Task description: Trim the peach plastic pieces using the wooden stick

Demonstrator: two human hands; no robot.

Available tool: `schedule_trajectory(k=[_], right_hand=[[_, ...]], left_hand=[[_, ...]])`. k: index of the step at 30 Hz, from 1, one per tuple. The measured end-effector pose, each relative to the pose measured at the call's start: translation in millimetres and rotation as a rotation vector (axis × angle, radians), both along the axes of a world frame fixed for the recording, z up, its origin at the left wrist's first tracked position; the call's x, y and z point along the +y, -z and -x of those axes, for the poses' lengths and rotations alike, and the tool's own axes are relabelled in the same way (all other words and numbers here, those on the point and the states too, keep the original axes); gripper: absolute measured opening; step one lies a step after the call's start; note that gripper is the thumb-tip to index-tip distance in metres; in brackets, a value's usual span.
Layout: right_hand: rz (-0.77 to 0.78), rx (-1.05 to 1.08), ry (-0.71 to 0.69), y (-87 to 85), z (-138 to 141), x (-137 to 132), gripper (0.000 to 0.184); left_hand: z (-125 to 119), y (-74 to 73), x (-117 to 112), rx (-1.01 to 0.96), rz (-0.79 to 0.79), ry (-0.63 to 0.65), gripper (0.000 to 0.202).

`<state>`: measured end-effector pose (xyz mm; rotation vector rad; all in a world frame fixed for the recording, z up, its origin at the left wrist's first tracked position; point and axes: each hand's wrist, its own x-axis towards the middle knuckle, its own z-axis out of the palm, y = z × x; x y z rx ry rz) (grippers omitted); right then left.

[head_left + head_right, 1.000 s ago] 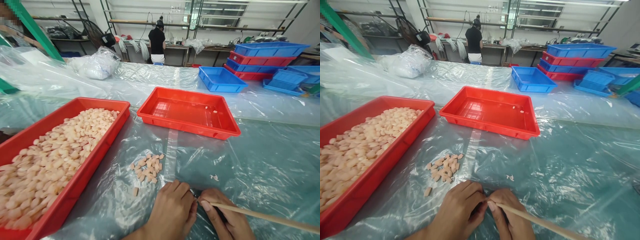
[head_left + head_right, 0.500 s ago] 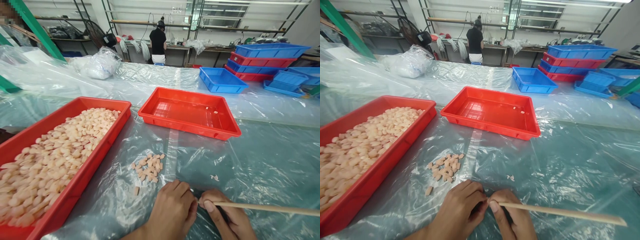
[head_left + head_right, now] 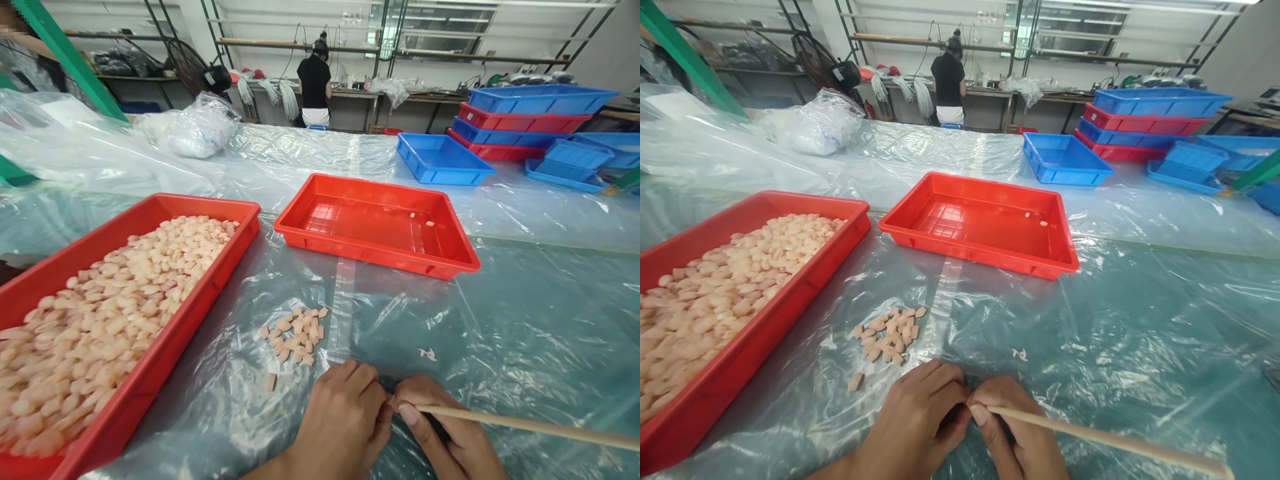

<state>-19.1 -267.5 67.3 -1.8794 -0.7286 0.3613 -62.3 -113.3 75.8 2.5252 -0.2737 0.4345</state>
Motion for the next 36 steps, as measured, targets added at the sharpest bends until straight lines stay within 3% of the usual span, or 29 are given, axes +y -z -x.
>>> schedule_trajectory(k=[15,20,23,36], right_hand=[[0.078,-0.25,-0.118,-1.5,-0.2,2.5,0.02],[-0.076,-0.119,0.047,-3.8,0.2,2.0,0.017],[-0.091,-0.017,0.115,-4.9,1.3,2.1,0.019],[0.025,-0.092,0.005,-0.8,-0.5,1.2,0.019]], left_hand=[[1.8,3.4,0.7,0.034,-0.074,-0.008,0.011],[1.6,1.0,0.1,0.048,-0.006,-0.003,0.012],[2.0,-0.6,0.1,0.077,0.042,-0.009,0.014],[2.1,-3.8,1.0,0.136,0.079,-0.014,0.015]])
